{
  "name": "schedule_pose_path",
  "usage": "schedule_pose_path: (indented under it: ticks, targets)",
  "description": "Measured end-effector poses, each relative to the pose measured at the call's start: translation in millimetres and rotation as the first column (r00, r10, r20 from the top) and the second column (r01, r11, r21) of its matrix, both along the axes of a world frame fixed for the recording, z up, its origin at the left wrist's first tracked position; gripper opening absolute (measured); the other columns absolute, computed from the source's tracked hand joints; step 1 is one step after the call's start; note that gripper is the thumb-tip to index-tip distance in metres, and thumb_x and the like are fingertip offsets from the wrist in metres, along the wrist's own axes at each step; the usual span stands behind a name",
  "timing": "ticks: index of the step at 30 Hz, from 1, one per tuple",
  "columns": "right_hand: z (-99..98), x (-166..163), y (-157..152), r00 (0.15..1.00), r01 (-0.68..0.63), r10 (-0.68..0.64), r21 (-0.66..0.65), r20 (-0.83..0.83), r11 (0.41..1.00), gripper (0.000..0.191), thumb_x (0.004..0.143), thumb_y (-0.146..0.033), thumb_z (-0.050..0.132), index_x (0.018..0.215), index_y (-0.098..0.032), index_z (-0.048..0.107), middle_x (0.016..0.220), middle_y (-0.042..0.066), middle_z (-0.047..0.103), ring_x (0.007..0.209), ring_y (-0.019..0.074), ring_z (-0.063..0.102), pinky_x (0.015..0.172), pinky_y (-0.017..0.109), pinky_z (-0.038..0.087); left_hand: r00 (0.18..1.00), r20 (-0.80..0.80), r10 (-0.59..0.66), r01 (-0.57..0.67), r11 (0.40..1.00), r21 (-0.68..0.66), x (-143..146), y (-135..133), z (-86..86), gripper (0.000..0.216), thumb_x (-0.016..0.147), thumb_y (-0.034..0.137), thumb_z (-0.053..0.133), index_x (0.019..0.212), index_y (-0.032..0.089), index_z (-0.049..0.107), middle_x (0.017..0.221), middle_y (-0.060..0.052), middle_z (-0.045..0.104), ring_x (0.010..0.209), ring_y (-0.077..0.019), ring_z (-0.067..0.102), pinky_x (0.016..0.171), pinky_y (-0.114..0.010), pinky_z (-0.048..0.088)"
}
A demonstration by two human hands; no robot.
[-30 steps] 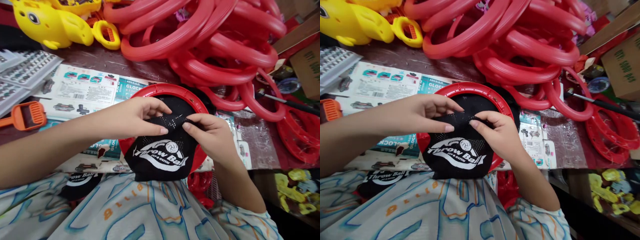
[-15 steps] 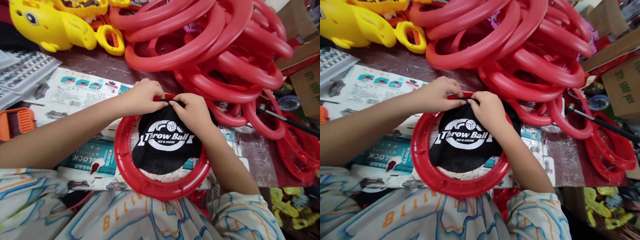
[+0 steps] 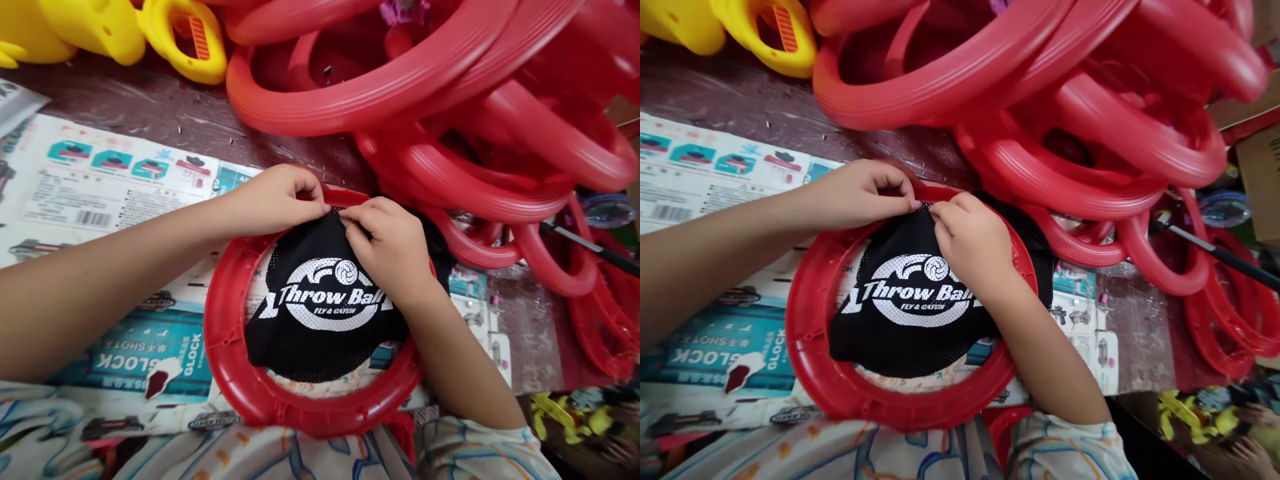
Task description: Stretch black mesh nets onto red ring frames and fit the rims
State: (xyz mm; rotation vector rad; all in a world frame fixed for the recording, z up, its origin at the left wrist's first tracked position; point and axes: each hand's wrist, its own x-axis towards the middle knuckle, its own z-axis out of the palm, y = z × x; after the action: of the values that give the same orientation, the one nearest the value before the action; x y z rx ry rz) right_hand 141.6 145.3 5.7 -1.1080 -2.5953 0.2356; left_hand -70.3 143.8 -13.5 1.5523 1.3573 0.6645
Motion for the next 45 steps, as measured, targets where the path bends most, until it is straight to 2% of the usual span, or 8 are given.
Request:
schedule_pose_path:
  ticks: [9,15,19,23,26,32,37,45]
  targets:
    - [-3.1,1.7,2.5,0.991,-0.108,0.095,0.145,0.093,0.984,0.035,0.098,-0.016,0.047,0.109,-0.013,0.081,0.091,0.01,0.072,0.082,0.0203,0.066,0.073,0.031,0.052,0.997,-0.081,0.017,-0.014,0.999,0.036,2.1,1.3,-0.6,0.016,0.081,0.027,0.061,0.073,0.016,0.068,0.072,0.0,0.068,0.07,-0.0139,0.059,0.067,-0.027,0.041]
    - [-2.1,-0.5,1.4,0.979,-0.114,0.073,0.22,0.188,0.969,0.037,0.097,-0.017,0.046,0.108,-0.012,0.081,0.085,0.01,0.069,0.074,0.0204,0.062,0.065,0.032,0.048,0.996,-0.084,0.043,-0.04,0.998,0.037,6.9,1.6,3.8,0.013,0.08,0.024,0.064,0.072,0.016,0.069,0.07,0.003,0.066,0.068,-0.012,0.057,0.068,-0.026,0.039]
    - [3.3,-0.5,-1.1,0.972,-0.105,0.048,0.242,0.232,0.965,0.035,0.096,-0.017,0.049,0.109,-0.014,0.081,0.085,0.01,0.07,0.073,0.0231,0.065,0.061,0.034,0.046,0.983,-0.151,0.105,-0.106,0.994,0.004,11.6,0.5,10.0,0.01,0.077,0.023,0.064,0.07,0.017,0.07,0.065,0.003,0.062,0.067,-0.0125,0.055,0.068,-0.028,0.037]
    - [5.1,4.5,0.9,0.994,-0.046,0.031,0.154,0.102,0.987,0.028,0.095,-0.016,0.055,0.11,-0.013,0.079,0.091,0.01,0.077,0.083,0.0229,0.072,0.073,0.033,0.054,0.981,-0.133,0.139,-0.141,0.99,0.0,12.0,-0.4,9.0,0.008,0.073,0.023,0.065,0.073,0.017,0.071,0.068,0.002,0.065,0.069,-0.014,0.057,0.069,-0.029,0.038]
    - [3.0,8.5,4.3,0.995,0.095,-0.092,0.12,-0.032,0.988,0.018,0.095,-0.022,0.064,0.104,-0.017,0.078,0.094,0.008,0.08,0.085,0.0227,0.074,0.078,0.034,0.057,0.989,-0.046,0.14,-0.137,0.989,0.056,8.9,-0.9,2.9,0.015,0.073,0.022,0.065,0.086,0.016,0.072,0.082,0.0,0.071,0.078,-0.0166,0.063,0.073,-0.03,0.043]
    - [-1.9,10.0,8.1,0.978,0.186,-0.177,0.084,-0.107,0.979,0.009,0.089,-0.019,0.07,0.096,-0.019,0.076,0.085,0.004,0.078,0.07,0.0186,0.068,0.07,0.032,0.054,0.989,-0.146,0.0,0.038,0.966,0.258,3.3,-7.0,-5.1,0.031,0.087,0.028,0.055,0.108,0.021,0.076,0.107,-0.006,0.075,0.104,-0.0263,0.068,0.095,-0.042,0.049]
    - [-0.1,7.6,8.0,0.979,0.173,-0.167,0.045,-0.115,0.984,0.014,0.09,-0.016,0.062,0.092,-0.021,0.075,0.088,0.003,0.077,0.079,0.0197,0.07,0.076,0.033,0.054,0.973,-0.206,-0.105,0.185,0.889,0.419,5.0,-12.4,-8.4,0.041,0.093,0.025,0.045,0.121,0.021,0.076,0.132,-0.011,0.07,0.122,-0.0286,0.066,0.107,-0.046,0.05]
    - [2.9,9.6,8.9,0.983,0.179,-0.178,0.004,-0.035,0.984,0.019,0.087,-0.013,0.058,0.09,-0.022,0.074,0.09,0.005,0.077,0.081,0.0217,0.068,0.078,0.036,0.052,0.929,-0.323,-0.182,0.304,0.873,0.38,3.4,-9.7,-9.2,0.043,0.097,0.026,0.044,0.129,0.026,0.073,0.138,-0.013,0.067,0.124,-0.0316,0.065,0.106,-0.05,0.05]
